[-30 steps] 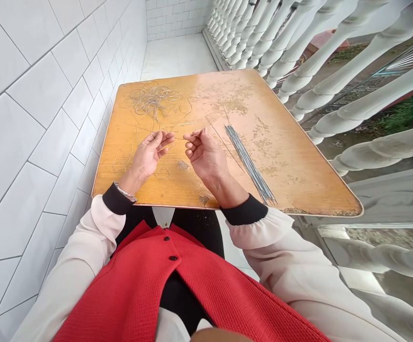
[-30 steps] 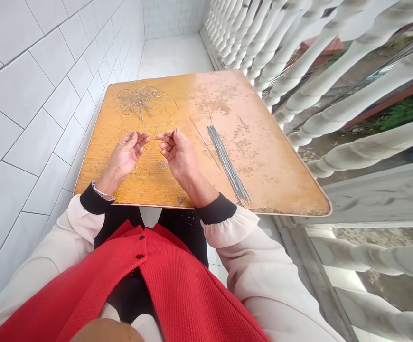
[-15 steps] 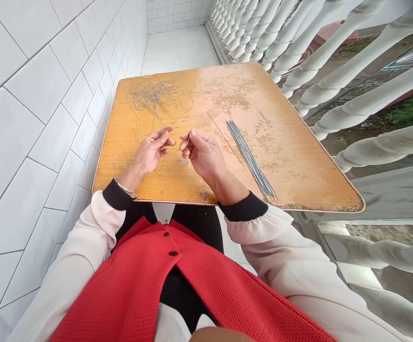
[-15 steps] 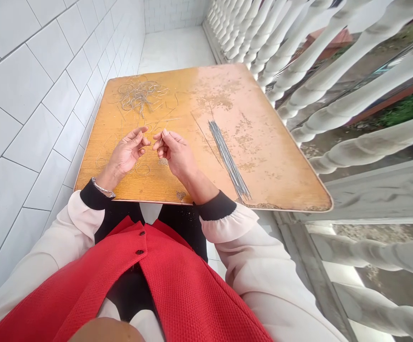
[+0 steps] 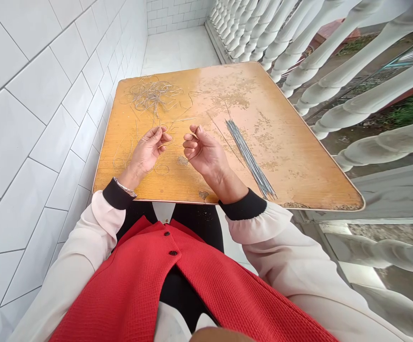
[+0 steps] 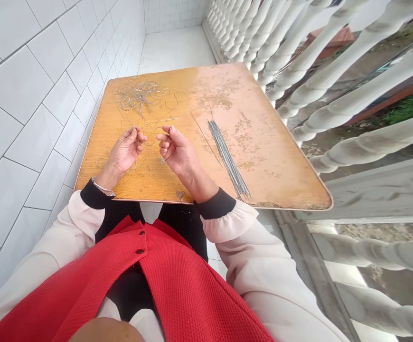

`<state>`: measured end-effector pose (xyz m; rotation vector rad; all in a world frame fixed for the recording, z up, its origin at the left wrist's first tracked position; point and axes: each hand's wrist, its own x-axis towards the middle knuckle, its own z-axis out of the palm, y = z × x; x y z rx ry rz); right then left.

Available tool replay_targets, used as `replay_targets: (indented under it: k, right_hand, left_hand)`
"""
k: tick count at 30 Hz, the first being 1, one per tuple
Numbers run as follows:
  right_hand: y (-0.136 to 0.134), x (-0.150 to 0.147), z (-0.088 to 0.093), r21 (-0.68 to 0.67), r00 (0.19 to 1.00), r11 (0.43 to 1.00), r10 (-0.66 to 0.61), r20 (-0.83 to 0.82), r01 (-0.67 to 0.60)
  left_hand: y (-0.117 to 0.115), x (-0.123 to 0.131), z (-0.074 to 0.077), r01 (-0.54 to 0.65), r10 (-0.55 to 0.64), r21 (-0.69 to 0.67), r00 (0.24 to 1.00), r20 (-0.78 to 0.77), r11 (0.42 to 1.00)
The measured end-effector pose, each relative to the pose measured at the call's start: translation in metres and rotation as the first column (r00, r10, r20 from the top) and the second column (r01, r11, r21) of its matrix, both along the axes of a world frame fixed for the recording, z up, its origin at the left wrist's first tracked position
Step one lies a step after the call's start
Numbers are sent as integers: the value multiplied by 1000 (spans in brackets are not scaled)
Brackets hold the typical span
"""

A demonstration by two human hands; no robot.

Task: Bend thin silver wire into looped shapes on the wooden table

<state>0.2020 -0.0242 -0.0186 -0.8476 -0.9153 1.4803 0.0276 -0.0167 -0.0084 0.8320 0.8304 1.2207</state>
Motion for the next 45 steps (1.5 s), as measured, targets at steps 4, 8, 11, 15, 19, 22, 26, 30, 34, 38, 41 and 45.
replay_targets:
  k: [4, 8, 11, 15, 19, 22, 26, 30, 34, 38, 41, 45]
  right_hand:
    - [-3, -4, 2, 18, 1000, 1000, 20, -8, -20]
    - [-9, -7, 5, 44, 1000, 999, 9, 5, -10]
    - [-11, -8, 7, 51, 1000, 999, 7, 23, -8]
    - [-12, -9, 11, 26, 1000, 1000, -12, 4, 12]
    - [-12, -8, 14, -7, 999, 1000, -15, -35, 15]
    - [-10, -6, 12, -33, 998, 999, 13, -66, -15]
    - [-5, -3, 6, -86, 993, 994, 59, -103, -68]
    - [-4, -1, 7, -90, 992, 987, 129, -14, -130]
    - [-10, -2, 15, -139, 986, 976, 167, 2, -165]
    - [-14, -2, 18, -111, 965, 959, 261, -5, -260]
    - [-11, 1, 16, -88, 926, 923, 376, 13, -374]
    - [-5, 6, 13, -149, 879, 873, 474, 43, -464]
  left_hand:
    - [1, -2, -1, -17, 16, 27, 999, 32, 999]
    - [3, -3, -3, -43, 41, 33, 997, 61, 999]
    - [4, -3, -4, -48, 47, 20, 998, 51, 999]
    - [0, -2, -2, -33, 34, -37, 999, 36, 999]
    - [-4, -1, 0, 13, -12, -49, 1000, 17, 999]
    - [-5, 0, 2, 31, -31, -19, 999, -18, 999]
    - [-4, 0, 3, 46, -46, 6, 996, -77, 999]
    - [-3, -1, 4, 69, -65, 28, 991, -119, 997]
    - [0, -3, 2, 80, -73, 44, 986, -147, 996]
    - [0, -4, 1, 102, -87, 69, 979, -182, 992]
    - [-2, -5, 3, 126, -105, 83, 970, -220, 989]
    - [-6, -5, 7, 192, -153, 116, 948, -280, 975]
